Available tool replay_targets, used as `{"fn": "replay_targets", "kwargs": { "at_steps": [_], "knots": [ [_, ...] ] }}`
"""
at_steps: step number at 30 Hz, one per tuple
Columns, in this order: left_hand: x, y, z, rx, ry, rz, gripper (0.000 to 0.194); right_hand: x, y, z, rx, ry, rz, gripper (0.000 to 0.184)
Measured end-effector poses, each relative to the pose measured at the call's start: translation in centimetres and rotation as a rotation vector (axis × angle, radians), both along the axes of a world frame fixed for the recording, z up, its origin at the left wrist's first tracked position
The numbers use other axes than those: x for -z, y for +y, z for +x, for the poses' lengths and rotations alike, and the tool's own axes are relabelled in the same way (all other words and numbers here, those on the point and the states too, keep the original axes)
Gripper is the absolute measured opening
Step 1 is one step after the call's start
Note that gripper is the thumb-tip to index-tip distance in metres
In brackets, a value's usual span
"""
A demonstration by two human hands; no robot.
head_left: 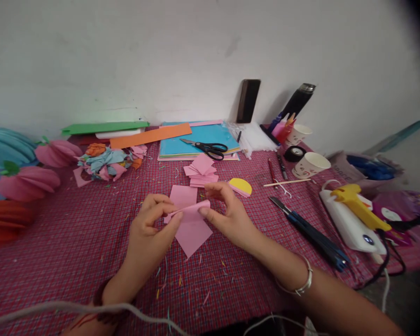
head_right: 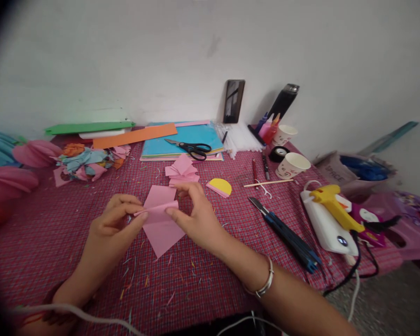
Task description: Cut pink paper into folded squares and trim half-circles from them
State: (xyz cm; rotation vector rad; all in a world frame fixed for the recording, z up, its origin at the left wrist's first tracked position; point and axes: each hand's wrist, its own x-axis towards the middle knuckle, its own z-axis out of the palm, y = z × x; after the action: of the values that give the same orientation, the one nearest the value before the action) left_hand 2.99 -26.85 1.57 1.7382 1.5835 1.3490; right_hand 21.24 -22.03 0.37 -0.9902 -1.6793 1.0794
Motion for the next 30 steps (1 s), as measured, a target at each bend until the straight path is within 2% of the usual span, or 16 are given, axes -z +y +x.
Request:
{"fn": "replay_targets", "kwargs": {
  "at_steps": [1,3,5,7,12,17,19,22,23,25,28,30],
  "knots": [
    [0.0,0.0,0.0,0.014,0.026,0.011,0.011,-0.1,-0.1,0.0,-0.034,-0.058,0.09,0.03],
    [0.1,-0.1,0.3,0.046,0.065,0.024,0.011,-0.2,-0.3,-0.1,-0.13,-0.124,0.171,0.017],
    [0.2,-0.1,0.6,0.078,0.063,0.012,0.006,-0.2,-0.6,-0.4,-0.18,-0.129,0.171,0.005],
    [0.2,-0.1,0.7,0.117,0.015,-0.028,0.003,-0.2,-0.8,-0.7,-0.19,-0.101,0.142,0.013],
    [0.3,-0.2,-0.1,0.25,-0.214,-0.179,0.018,-0.4,-0.9,-0.6,-0.215,0.037,-0.065,0.019],
    [0.8,-0.2,0.0,0.226,-0.57,-0.257,0.017,0.1,-0.9,-0.7,-0.209,0.337,-0.335,0.017],
    [1.0,-0.1,0.5,0.226,-0.679,-0.271,0.017,0.5,-1.2,-0.9,-0.27,0.435,-0.404,0.014],
    [1.2,0.0,0.7,0.221,-0.714,-0.306,0.014,0.3,-1.2,-1.1,-0.387,0.397,-0.456,0.025],
    [1.1,0.1,0.6,0.191,-0.683,-0.313,0.013,-0.1,-0.9,-1.0,-0.391,0.347,-0.435,0.027],
    [1.0,0.5,-0.2,0.092,-0.585,-0.294,0.016,-1.3,0.8,-0.8,-0.315,0.212,-0.295,0.032],
    [0.7,1.3,-1.8,-0.011,-0.358,-0.264,0.019,-2.7,5.2,-0.5,-0.036,-0.019,0.169,0.035],
    [0.8,1.8,-2.7,0.011,-0.146,-0.286,0.018,-2.2,8.3,-0.5,0.047,-0.213,0.421,0.042]
  ]
}}
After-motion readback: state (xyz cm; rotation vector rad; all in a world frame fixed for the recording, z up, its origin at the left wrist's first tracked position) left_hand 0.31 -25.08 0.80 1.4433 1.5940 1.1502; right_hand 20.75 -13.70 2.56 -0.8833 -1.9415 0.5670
